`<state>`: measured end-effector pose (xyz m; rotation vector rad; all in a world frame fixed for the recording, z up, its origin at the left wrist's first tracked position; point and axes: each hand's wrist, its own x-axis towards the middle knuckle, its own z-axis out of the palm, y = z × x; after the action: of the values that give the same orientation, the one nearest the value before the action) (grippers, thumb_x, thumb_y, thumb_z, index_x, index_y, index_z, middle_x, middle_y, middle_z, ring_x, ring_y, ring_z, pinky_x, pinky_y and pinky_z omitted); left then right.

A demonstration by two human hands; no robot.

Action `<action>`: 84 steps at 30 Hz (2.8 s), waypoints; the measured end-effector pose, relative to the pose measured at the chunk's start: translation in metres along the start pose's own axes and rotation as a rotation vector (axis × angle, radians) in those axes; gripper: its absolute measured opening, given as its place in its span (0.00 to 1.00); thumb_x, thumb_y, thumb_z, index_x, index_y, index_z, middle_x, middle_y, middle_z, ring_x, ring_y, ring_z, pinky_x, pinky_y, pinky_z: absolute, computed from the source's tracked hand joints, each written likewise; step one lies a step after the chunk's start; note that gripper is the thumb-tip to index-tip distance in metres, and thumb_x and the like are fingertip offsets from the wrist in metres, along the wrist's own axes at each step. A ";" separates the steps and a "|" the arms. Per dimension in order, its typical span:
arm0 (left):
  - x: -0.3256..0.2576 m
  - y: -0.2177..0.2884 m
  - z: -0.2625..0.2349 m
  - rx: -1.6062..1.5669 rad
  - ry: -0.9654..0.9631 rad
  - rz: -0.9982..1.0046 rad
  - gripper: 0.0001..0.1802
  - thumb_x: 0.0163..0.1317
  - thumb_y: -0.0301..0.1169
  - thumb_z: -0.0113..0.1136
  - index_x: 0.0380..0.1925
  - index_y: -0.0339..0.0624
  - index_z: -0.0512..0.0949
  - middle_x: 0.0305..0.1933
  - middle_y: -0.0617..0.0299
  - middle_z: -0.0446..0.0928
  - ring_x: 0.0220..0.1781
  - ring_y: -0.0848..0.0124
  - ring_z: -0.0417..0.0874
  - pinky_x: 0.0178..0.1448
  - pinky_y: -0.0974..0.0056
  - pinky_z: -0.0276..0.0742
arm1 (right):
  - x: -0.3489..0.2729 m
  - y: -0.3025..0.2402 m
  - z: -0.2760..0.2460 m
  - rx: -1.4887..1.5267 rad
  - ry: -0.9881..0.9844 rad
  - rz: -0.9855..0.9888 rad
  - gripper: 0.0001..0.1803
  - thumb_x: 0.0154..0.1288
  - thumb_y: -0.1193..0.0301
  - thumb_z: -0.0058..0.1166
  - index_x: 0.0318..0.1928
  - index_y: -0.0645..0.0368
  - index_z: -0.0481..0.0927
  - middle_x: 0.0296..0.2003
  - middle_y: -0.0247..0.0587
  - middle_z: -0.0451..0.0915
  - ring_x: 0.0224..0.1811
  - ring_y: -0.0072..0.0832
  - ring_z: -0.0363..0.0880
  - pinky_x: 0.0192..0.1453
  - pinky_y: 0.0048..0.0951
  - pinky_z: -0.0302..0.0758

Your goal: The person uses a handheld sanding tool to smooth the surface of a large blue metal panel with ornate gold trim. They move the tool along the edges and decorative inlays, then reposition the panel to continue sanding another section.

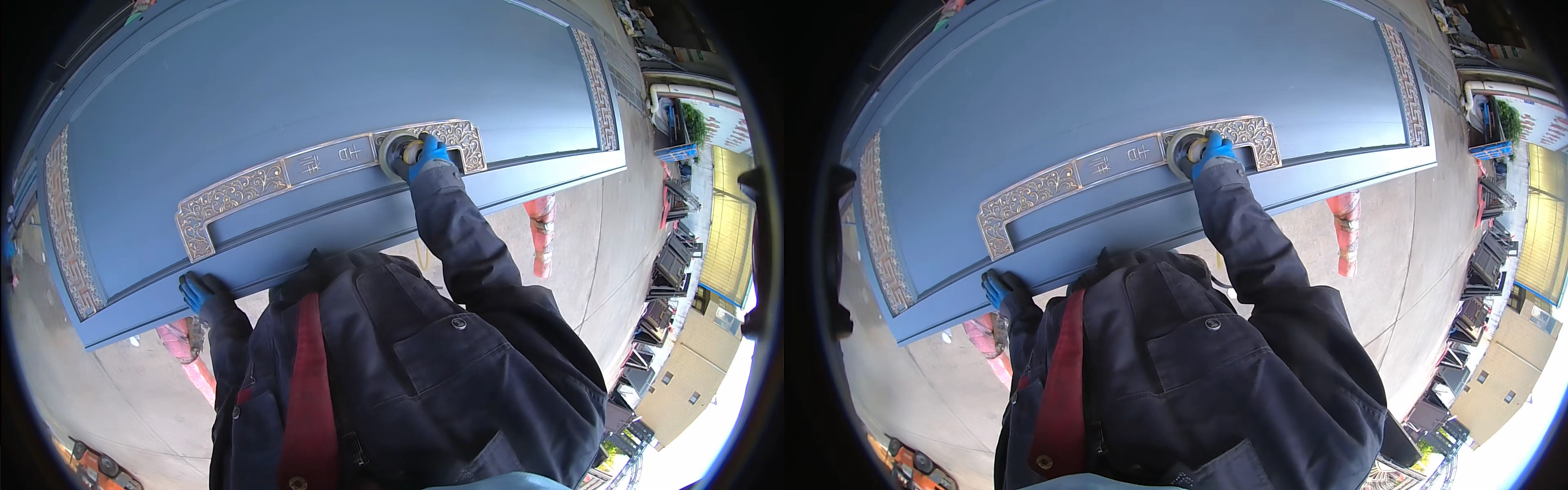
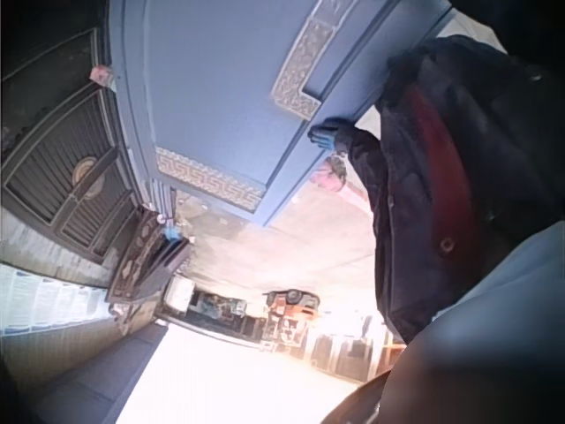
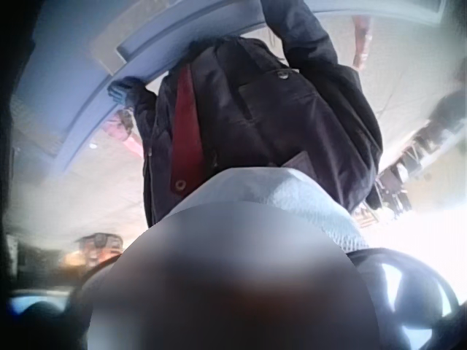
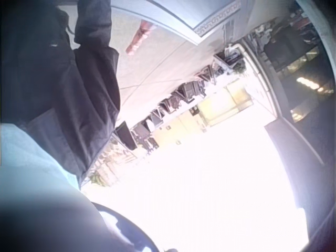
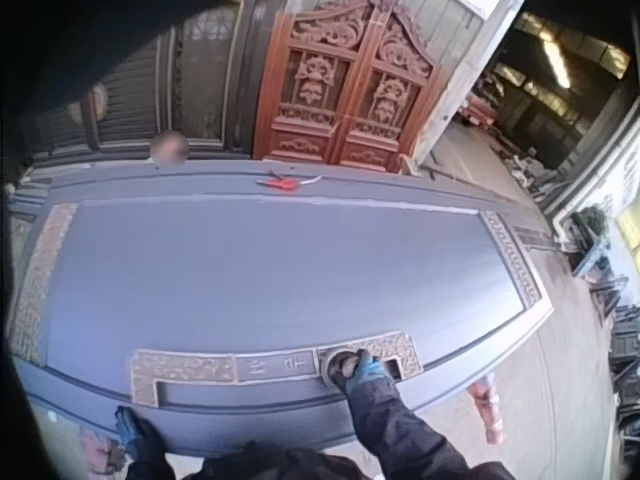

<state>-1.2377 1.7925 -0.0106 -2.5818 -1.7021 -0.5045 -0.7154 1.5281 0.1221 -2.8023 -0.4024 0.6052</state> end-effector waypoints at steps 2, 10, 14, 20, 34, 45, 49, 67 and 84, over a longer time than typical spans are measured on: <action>-0.002 -0.009 0.006 0.037 -0.019 0.002 0.30 0.79 0.44 0.56 0.71 0.35 0.75 0.75 0.38 0.74 0.75 0.38 0.73 0.78 0.39 0.68 | 0.024 0.027 -0.014 -0.005 0.048 0.121 0.58 0.46 0.40 0.84 0.73 0.54 0.73 0.69 0.61 0.75 0.70 0.58 0.79 0.72 0.52 0.79; -0.006 -0.025 0.022 0.021 -0.092 -0.073 0.33 0.79 0.48 0.54 0.74 0.36 0.73 0.78 0.37 0.71 0.80 0.36 0.69 0.83 0.38 0.63 | 0.049 0.079 -0.030 0.065 0.172 0.106 0.62 0.47 0.40 0.84 0.77 0.57 0.69 0.68 0.62 0.76 0.70 0.57 0.81 0.71 0.51 0.81; -0.004 -0.019 0.017 0.005 -0.113 -0.054 0.35 0.77 0.49 0.55 0.74 0.35 0.73 0.79 0.35 0.70 0.80 0.36 0.68 0.83 0.38 0.63 | 0.044 0.065 -0.022 0.120 0.134 0.034 0.61 0.47 0.38 0.83 0.75 0.58 0.72 0.68 0.62 0.76 0.69 0.56 0.81 0.71 0.50 0.80; 0.005 -0.009 -0.006 -0.029 -0.219 -0.090 0.34 0.74 0.46 0.55 0.72 0.36 0.71 0.77 0.34 0.70 0.77 0.35 0.69 0.81 0.38 0.65 | 0.048 0.060 0.002 0.250 0.224 -0.058 0.62 0.45 0.45 0.88 0.78 0.53 0.71 0.67 0.64 0.75 0.70 0.55 0.80 0.71 0.48 0.81; 0.011 -0.024 -0.031 -0.089 -0.198 0.036 0.27 0.73 0.41 0.57 0.67 0.41 0.77 0.75 0.42 0.74 0.76 0.42 0.74 0.80 0.39 0.67 | 0.021 -0.008 0.043 0.069 0.111 -0.407 0.51 0.51 0.55 0.84 0.74 0.56 0.75 0.63 0.63 0.78 0.63 0.56 0.84 0.67 0.46 0.84; 0.046 -0.104 -0.017 -0.165 -0.063 0.122 0.25 0.72 0.38 0.59 0.65 0.38 0.79 0.71 0.45 0.78 0.71 0.45 0.79 0.79 0.37 0.66 | -0.106 -0.211 0.137 -0.042 -0.135 -0.484 0.48 0.49 0.58 0.83 0.71 0.55 0.77 0.62 0.67 0.76 0.60 0.63 0.85 0.64 0.50 0.86; 0.051 -0.112 -0.018 -0.237 -0.066 0.156 0.26 0.72 0.37 0.59 0.66 0.36 0.78 0.71 0.44 0.78 0.70 0.43 0.79 0.78 0.37 0.68 | -0.120 -0.242 0.148 -0.051 -0.086 -0.432 0.47 0.50 0.57 0.83 0.70 0.60 0.78 0.61 0.67 0.78 0.62 0.61 0.84 0.68 0.50 0.84; 0.061 -0.115 -0.039 -0.362 -0.183 0.184 0.28 0.76 0.37 0.57 0.70 0.33 0.75 0.75 0.40 0.73 0.75 0.40 0.73 0.80 0.35 0.62 | -0.122 -0.273 0.162 0.020 -0.053 -0.439 0.48 0.51 0.52 0.82 0.71 0.54 0.77 0.64 0.67 0.75 0.64 0.62 0.83 0.66 0.50 0.85; 0.055 -0.125 -0.028 -0.345 -0.147 0.182 0.26 0.74 0.38 0.59 0.64 0.29 0.78 0.74 0.39 0.75 0.74 0.38 0.74 0.79 0.33 0.64 | -0.136 -0.310 0.184 -0.124 -0.167 -0.492 0.48 0.53 0.55 0.82 0.71 0.57 0.75 0.63 0.65 0.76 0.64 0.61 0.83 0.66 0.50 0.85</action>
<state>-1.3370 1.8878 0.0094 -3.0488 -1.5102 -0.6670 -0.9802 1.8071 0.0998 -2.6140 -1.1517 0.7127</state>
